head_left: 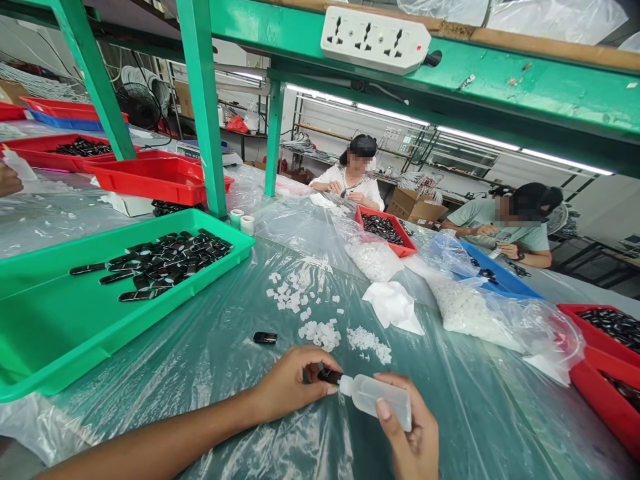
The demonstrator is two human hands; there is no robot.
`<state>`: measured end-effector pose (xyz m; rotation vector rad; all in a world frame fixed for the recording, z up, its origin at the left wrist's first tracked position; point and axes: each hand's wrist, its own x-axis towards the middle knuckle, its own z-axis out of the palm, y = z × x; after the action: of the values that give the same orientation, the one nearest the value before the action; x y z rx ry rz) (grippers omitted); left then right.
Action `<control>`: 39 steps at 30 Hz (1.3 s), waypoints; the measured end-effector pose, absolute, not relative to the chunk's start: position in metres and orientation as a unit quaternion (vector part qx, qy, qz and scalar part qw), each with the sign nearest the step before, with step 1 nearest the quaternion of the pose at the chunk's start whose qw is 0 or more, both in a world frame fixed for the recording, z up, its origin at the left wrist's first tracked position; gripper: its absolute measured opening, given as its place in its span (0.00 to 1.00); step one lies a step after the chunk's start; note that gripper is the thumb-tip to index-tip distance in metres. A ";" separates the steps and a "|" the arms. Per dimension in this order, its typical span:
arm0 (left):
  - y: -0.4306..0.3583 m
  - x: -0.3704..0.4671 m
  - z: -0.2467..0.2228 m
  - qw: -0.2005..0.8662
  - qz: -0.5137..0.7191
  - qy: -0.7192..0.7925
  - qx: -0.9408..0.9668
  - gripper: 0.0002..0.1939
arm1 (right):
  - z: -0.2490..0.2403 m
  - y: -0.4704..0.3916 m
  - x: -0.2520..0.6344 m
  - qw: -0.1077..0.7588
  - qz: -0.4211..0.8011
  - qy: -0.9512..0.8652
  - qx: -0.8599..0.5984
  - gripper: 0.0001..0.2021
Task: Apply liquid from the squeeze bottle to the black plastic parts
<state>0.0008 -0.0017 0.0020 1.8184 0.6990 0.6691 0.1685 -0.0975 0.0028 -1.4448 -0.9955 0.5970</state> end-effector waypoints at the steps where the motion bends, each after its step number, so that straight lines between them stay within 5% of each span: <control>1: -0.002 0.001 0.003 0.512 0.277 0.291 0.759 0.10 | 0.002 -0.098 0.169 0.601 0.244 -0.438 -0.622 0.15; 9: -0.003 0.000 0.002 0.500 0.272 0.300 0.765 0.11 | -0.005 -0.100 0.171 0.587 0.159 -0.473 -0.638 0.14; 31: -0.002 0.000 0.000 0.504 0.284 0.283 0.765 0.09 | -0.005 -0.100 0.170 0.598 0.172 -0.466 -0.629 0.14; 39: -0.002 0.000 -0.001 0.545 0.264 0.268 0.749 0.10 | 0.004 -0.096 0.172 0.601 0.317 -0.381 -0.627 0.18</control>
<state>0.0003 -0.0015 -0.0009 1.7759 0.6360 0.6273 0.1716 -0.0958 0.0036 -1.4539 -0.8829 0.7338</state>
